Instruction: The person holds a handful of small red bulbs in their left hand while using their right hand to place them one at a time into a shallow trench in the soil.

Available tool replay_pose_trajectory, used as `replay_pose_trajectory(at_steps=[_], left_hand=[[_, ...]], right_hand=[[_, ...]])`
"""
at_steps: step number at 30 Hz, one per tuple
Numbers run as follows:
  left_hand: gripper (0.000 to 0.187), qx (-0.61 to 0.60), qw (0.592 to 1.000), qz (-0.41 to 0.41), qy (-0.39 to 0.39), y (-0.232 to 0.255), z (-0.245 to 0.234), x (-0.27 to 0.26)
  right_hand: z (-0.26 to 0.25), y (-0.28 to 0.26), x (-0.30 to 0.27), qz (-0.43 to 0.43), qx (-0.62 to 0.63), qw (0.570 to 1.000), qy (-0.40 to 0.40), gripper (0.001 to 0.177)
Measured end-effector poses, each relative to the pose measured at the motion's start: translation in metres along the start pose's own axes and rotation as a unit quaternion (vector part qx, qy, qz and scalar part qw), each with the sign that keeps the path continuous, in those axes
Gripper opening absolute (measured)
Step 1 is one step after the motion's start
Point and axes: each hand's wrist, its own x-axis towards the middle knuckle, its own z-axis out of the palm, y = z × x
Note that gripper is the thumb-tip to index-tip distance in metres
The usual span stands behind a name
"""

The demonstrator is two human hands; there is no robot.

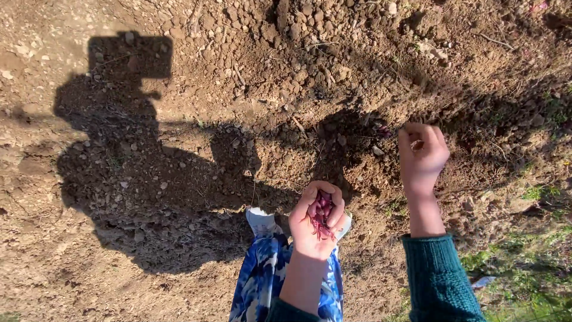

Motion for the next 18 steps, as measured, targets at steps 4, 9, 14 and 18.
replay_pose_trajectory(at_steps=[4,9,14,18], left_hand=[[0.028,0.032,0.999,-0.012,0.013,-0.012,-0.004,-0.003],[0.027,0.061,0.998,-0.028,0.02,-0.022,0.001,-0.008],[0.027,0.088,0.995,-0.035,0.029,-0.024,-0.005,-0.01],[0.027,0.099,0.993,-0.031,0.055,-0.031,0.001,-0.011]], right_hand=[[0.028,0.042,-0.027,-0.006,-0.093,0.995,-0.032,0.016],[0.051,0.049,-0.034,-0.036,-0.269,0.962,-0.039,0.027],[0.062,0.081,-0.039,-0.057,-0.258,0.964,-0.029,0.014],[0.045,0.053,-0.028,-0.002,-0.09,0.996,-0.007,0.019]])
